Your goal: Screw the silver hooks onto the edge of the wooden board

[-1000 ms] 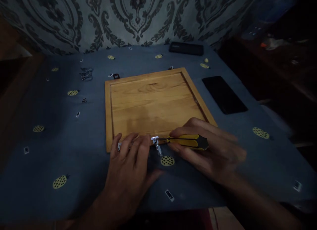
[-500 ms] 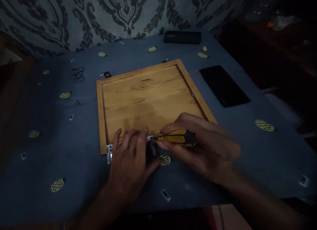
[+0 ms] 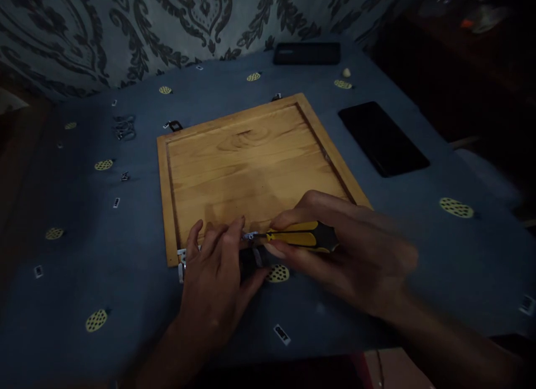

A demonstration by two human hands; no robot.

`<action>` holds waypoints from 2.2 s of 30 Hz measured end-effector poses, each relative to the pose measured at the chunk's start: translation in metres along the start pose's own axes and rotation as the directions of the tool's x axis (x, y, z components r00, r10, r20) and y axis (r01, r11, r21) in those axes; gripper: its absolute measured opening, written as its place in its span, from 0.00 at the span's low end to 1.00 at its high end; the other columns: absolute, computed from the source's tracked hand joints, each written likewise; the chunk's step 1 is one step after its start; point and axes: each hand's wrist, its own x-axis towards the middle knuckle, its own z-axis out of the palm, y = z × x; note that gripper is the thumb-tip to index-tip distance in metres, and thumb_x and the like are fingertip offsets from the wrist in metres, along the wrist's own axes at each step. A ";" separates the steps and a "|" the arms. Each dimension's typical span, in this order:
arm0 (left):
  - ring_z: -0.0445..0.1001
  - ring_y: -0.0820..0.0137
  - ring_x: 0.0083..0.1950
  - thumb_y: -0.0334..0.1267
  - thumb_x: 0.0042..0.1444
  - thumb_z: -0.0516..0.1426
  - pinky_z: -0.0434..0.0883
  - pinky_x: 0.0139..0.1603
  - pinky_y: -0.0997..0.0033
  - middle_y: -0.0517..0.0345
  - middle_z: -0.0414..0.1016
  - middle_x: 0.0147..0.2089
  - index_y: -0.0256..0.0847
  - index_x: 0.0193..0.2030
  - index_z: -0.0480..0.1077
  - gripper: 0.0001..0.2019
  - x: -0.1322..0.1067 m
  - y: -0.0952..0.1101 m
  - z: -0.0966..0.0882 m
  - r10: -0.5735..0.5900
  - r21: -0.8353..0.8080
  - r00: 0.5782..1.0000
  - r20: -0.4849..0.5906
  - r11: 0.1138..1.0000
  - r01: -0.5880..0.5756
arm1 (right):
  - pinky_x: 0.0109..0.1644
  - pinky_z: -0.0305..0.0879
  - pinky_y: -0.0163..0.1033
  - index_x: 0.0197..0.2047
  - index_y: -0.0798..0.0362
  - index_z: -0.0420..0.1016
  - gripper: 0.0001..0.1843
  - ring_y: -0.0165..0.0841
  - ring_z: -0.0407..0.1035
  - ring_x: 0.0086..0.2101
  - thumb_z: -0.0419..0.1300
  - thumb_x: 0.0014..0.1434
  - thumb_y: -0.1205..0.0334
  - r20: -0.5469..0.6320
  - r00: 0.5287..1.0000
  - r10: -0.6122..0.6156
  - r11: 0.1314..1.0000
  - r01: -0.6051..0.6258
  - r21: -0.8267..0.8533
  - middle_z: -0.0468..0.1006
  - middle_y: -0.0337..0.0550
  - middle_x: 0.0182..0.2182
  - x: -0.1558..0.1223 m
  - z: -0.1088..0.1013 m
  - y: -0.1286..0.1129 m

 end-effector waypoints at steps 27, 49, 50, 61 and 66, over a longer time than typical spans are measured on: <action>0.75 0.51 0.56 0.52 0.66 0.57 0.68 0.61 0.40 0.47 0.78 0.52 0.44 0.63 0.63 0.24 -0.014 -0.030 -0.038 -0.020 0.009 0.996 -0.089 1.000 0.020 | 0.21 0.64 0.37 0.39 0.48 0.74 0.04 0.29 0.69 0.23 0.64 0.66 0.59 -0.049 0.998 -0.038 0.999 0.038 0.017 0.73 0.36 0.26 0.002 0.003 -0.003; 0.75 0.56 0.57 0.44 0.64 0.62 0.64 0.67 0.43 0.51 0.81 0.50 0.41 0.61 0.64 0.22 -0.009 -0.012 -0.029 0.124 0.003 0.991 -0.043 0.992 -0.124 | 0.22 0.65 0.37 0.40 0.50 0.77 0.04 0.30 0.70 0.22 0.64 0.65 0.59 0.031 0.999 -0.030 0.996 0.028 0.079 0.75 0.38 0.27 0.000 -0.002 -0.003; 0.76 0.58 0.55 0.41 0.64 0.61 0.66 0.66 0.45 0.53 0.82 0.48 0.42 0.58 0.66 0.18 -0.010 -0.010 -0.031 0.121 -0.006 0.991 -0.063 0.993 -0.121 | 0.23 0.65 0.37 0.40 0.50 0.77 0.04 0.29 0.70 0.22 0.64 0.65 0.60 0.016 1.000 -0.027 0.997 0.026 0.076 0.75 0.38 0.27 0.000 -0.001 -0.002; 0.73 0.72 0.25 0.28 0.64 0.57 0.70 0.28 0.70 0.67 0.72 0.23 0.43 0.38 0.72 0.06 -0.059 0.014 -0.024 0.300 -0.011 0.949 -0.096 0.953 -0.303 | 0.25 0.67 0.35 0.40 0.50 0.76 0.03 0.29 0.72 0.25 0.65 0.64 0.61 -0.075 0.996 -0.052 0.991 0.061 0.120 0.77 0.38 0.28 -0.003 0.005 -0.001; 0.68 0.71 0.24 0.26 0.65 0.53 0.65 0.25 0.67 0.63 0.70 0.23 0.40 0.39 0.73 0.09 -0.065 0.014 -0.009 0.328 -0.020 0.941 -0.080 0.944 -0.330 | 0.27 0.69 0.36 0.38 0.49 0.75 0.03 0.30 0.73 0.26 0.64 0.65 0.60 -0.097 0.993 -0.072 0.988 0.084 0.131 0.79 0.39 0.29 -0.002 0.007 0.002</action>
